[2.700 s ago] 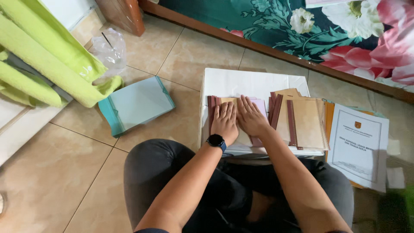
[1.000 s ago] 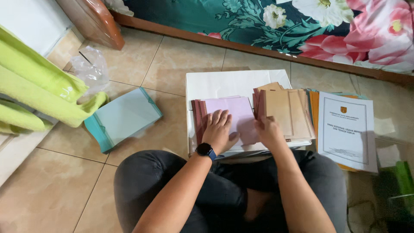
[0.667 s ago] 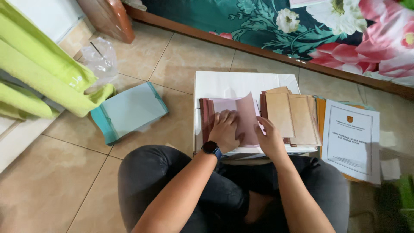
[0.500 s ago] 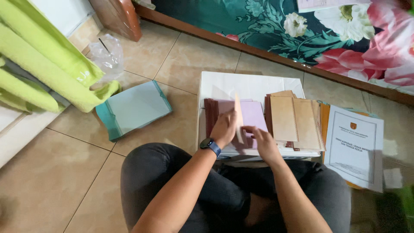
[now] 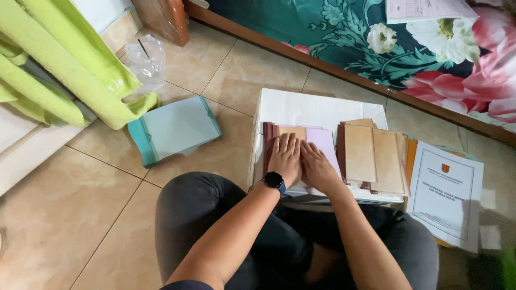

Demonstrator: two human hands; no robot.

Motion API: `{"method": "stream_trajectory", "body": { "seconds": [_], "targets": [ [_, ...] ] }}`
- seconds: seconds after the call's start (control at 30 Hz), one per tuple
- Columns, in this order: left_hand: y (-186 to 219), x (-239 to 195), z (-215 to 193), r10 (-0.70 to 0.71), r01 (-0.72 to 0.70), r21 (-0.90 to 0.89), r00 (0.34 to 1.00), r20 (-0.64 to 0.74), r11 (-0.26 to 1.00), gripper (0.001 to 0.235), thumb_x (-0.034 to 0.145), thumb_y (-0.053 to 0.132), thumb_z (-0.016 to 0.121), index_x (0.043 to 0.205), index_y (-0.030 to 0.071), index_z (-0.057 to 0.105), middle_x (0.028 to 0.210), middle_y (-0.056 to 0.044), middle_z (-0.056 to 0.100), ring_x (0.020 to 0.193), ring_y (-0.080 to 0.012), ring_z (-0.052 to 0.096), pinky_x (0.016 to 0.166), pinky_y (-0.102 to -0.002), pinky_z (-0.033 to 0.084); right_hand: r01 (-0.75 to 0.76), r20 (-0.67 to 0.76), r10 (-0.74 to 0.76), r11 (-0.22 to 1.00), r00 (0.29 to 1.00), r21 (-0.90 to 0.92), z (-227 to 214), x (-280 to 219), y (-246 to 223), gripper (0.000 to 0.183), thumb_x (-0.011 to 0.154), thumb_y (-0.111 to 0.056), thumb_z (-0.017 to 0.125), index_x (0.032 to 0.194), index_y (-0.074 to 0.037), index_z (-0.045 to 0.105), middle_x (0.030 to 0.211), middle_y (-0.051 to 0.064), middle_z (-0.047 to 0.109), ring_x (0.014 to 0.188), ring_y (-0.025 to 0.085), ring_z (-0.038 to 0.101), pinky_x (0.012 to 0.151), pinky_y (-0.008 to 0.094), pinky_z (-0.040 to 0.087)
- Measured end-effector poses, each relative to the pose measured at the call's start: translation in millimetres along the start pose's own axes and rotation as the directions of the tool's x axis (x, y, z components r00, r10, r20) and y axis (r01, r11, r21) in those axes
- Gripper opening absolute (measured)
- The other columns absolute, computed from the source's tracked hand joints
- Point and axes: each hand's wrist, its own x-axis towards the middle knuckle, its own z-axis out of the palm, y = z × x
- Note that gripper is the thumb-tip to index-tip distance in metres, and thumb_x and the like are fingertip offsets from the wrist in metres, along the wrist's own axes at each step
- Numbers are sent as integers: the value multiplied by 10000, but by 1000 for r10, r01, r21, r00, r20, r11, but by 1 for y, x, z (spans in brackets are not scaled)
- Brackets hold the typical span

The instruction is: The person sits cross-legged on the floor and repeatedly folds small rectangular paper sheets in half by hand. They handle the papers one at a time, folding each and placing it back onto the stack. The task continues with the same repetitive folding motion throughout the clip.

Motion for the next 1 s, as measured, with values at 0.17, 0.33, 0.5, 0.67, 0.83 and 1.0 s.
{"method": "stream_trajectory", "body": {
  "seconds": [0.17,0.33,0.5,0.67,0.83,1.0],
  "targets": [
    [0,-2,-24,-26,40,-142,995,98,989,571,977,230,331,1517,69,424,1705,-103,156,1579,-320,79,1287,-532,42,-57,179,64,997,982,-44,-17,39,7,669,1020,-280,424,1637,-85,250,1703,139,242,1550,410,208,1228,559,263],
    [-1,-3,-39,-60,94,-242,988,142,966,635,969,205,327,1583,47,301,1691,-115,215,1580,-299,123,1283,-508,75,49,13,-47,972,999,-232,13,-18,8,658,1006,-322,441,1621,-121,320,1640,108,382,1479,346,388,1119,492,424],
    [2,-12,-53,-61,83,-193,992,115,978,624,982,239,373,1574,45,332,1684,-117,250,1572,-297,163,1276,-505,107,-50,20,53,988,998,-146,-17,-102,-53,637,986,-404,489,1566,-150,422,1552,88,504,1418,304,479,1113,469,434],
    [-5,4,0,-43,38,-219,999,-16,975,666,935,246,426,1563,31,368,1660,-131,316,1549,-316,240,1265,-520,137,-384,101,374,917,922,109,-27,-74,-54,499,1038,-277,441,1486,-77,529,1330,141,677,1182,327,680,1006,444,536],
    [-4,-12,-33,-14,5,-98,996,-90,995,604,969,184,395,1559,62,361,1646,-135,339,1534,-319,276,1257,-514,163,-612,223,571,712,790,345,32,-15,11,668,935,-480,541,1494,-120,467,1216,170,659,1150,380,686,931,492,572],
    [5,-16,-58,-5,6,3,986,-166,1000,573,1065,297,386,1585,70,308,1692,-206,198,1563,-389,163,1246,-539,156,-587,218,569,616,793,525,48,-10,16,613,1010,-628,489,1273,-118,705,1053,142,755,1032,363,733,822,465,586]
  ]
}}
